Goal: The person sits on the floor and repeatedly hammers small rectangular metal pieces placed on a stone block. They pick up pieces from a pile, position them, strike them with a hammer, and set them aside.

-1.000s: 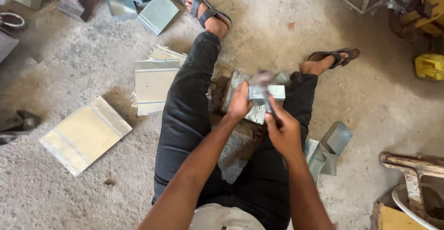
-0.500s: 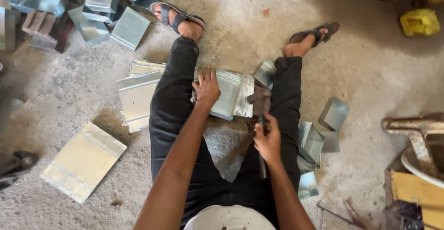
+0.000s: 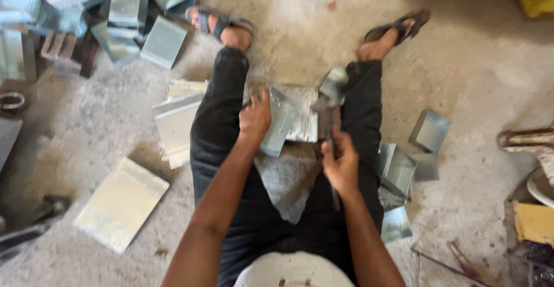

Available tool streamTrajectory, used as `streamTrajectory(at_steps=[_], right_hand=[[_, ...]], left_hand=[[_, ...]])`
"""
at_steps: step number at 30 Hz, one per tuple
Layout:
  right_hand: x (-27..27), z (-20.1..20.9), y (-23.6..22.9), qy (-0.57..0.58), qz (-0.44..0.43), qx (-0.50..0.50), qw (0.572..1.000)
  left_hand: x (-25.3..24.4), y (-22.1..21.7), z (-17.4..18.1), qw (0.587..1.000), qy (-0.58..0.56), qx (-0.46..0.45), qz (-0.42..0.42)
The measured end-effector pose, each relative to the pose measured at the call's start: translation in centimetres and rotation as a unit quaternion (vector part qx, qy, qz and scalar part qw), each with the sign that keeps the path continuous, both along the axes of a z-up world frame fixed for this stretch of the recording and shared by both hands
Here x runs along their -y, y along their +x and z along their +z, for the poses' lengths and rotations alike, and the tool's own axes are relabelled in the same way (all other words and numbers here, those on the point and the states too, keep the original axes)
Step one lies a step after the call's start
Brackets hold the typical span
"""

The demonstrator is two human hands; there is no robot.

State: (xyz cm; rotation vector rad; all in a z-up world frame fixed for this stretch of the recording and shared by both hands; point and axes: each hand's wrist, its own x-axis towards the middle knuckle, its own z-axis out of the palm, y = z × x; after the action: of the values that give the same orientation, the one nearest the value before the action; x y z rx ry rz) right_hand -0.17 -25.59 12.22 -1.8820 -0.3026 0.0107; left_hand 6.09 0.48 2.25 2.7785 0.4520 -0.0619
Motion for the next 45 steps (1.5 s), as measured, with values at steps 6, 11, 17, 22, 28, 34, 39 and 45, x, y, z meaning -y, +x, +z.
streamTrajectory(at_steps=[6, 11, 17, 22, 28, 34, 39, 45], right_hand=[[-1.4, 0.3, 1.8, -0.057, -0.003, 0.080, 0.995], [-1.8, -2.8, 3.7, -0.121, 0.035, 0.055, 0.990], [-1.2, -4.6, 1.5, -0.074, -0.020, 0.099, 0.992], [-0.2, -6.7, 1.2, -0.154, -0.047, -0.070, 0.984], [0.5, -4.9, 0.8, -0.022, -0.024, -0.070, 0.997], [-0.5, 6.0, -3.5, 0.104, 0.001, -0.101, 0.989], [0.2, 13.4, -5.5, 0.120, 0.067, 0.205, 0.969], [-1.1, 13.0, -3.5, 0.038, 0.087, 0.316, 0.944]], left_hand=[[-1.0, -0.3, 0.5, 0.999, -0.051, 0.009, 0.015], [-0.6, 0.2, 0.9, 1.000, -0.022, -0.006, -0.012], [-1.3, 0.3, 1.1, 0.988, 0.061, 0.138, -0.031], [3.0, 0.0, 1.6, 0.990, -0.011, 0.115, -0.081], [3.7, 0.4, 2.1, 0.925, -0.286, 0.249, -0.010], [4.5, 1.3, -2.9, 0.757, -0.396, 0.513, 0.080], [7.1, 1.9, -5.7, 0.774, -0.414, 0.470, 0.097], [7.9, 1.7, -4.0, 0.738, -0.268, 0.611, 0.102]])
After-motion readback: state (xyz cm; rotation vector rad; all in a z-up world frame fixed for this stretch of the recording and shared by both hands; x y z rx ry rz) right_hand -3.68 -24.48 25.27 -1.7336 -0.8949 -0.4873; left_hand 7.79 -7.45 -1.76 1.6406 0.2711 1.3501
